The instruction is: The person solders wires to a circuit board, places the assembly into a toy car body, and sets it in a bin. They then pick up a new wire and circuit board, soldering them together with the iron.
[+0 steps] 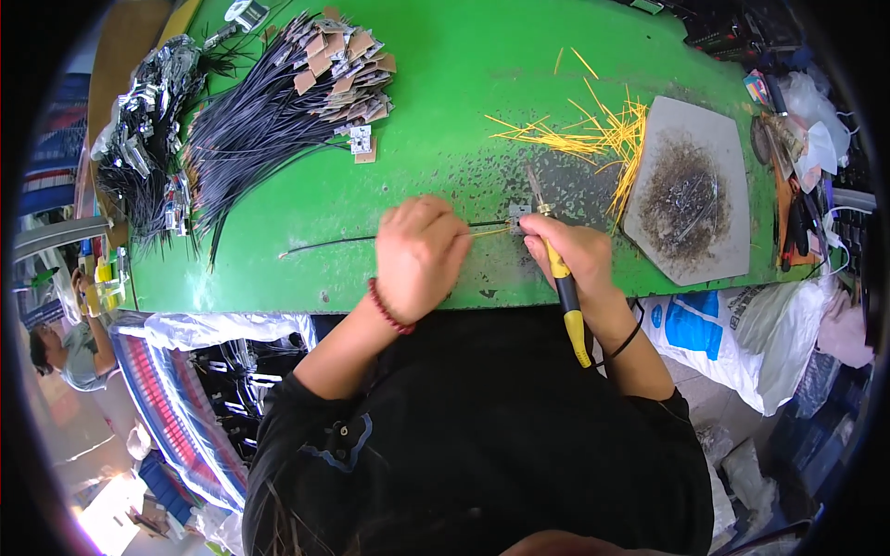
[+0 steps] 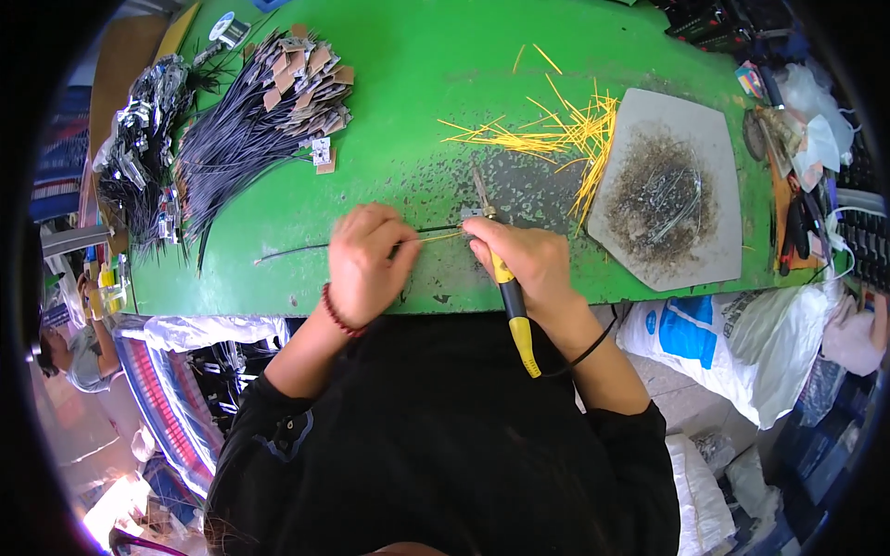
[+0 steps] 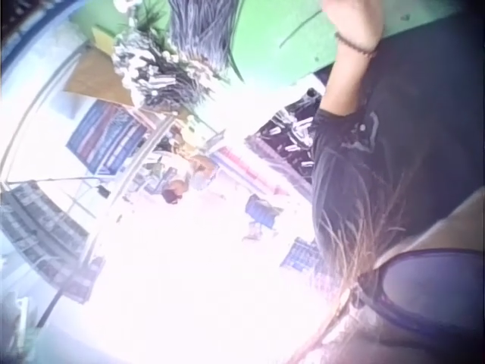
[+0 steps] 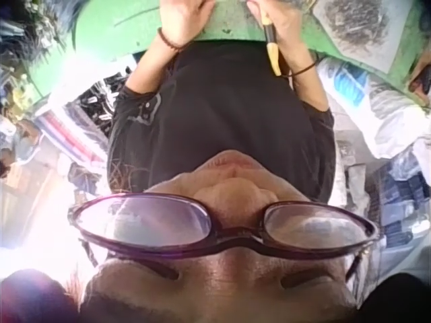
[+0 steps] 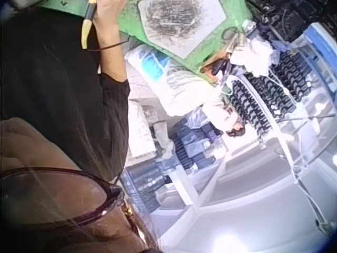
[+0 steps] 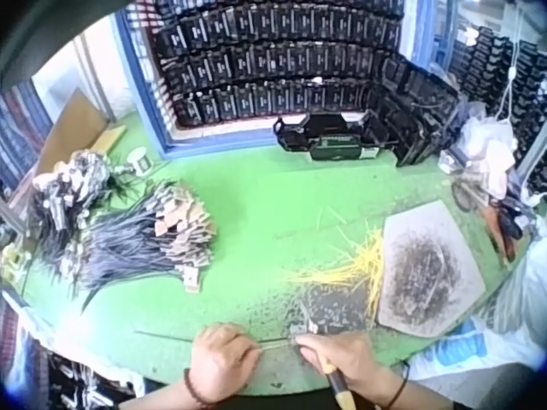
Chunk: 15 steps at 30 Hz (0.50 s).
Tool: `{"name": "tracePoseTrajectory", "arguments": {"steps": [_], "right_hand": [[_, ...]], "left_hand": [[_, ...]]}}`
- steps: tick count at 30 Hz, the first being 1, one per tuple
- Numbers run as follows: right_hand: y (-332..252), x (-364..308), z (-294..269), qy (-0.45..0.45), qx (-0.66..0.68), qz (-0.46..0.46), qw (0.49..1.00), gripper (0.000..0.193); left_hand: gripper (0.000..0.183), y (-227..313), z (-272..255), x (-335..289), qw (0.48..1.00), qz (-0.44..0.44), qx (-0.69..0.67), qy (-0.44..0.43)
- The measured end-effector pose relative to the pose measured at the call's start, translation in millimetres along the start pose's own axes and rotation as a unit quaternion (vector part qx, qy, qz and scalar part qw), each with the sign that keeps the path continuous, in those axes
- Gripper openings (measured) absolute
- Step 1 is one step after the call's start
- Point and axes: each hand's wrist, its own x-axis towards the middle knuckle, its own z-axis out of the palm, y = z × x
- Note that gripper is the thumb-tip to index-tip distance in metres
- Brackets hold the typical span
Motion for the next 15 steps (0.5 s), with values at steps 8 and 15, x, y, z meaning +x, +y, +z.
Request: {"name": "tracePoseTrajectory", "arguments": {"steps": [8, 15], "right_hand": [[-4, -12, -9, 0.038, 0.164, 0.058, 0.984, 0.031], [-33, -20, -17, 0.011, 0.351, 0.227, 0.908, 0.047]], "left_hand": [[0.012, 26, -20, 2, 0.984, -0.032, -0.171, -0.032], [0.014, 44, 3, 7, 0.966, 0.018, -0.255, -0.036]]}}
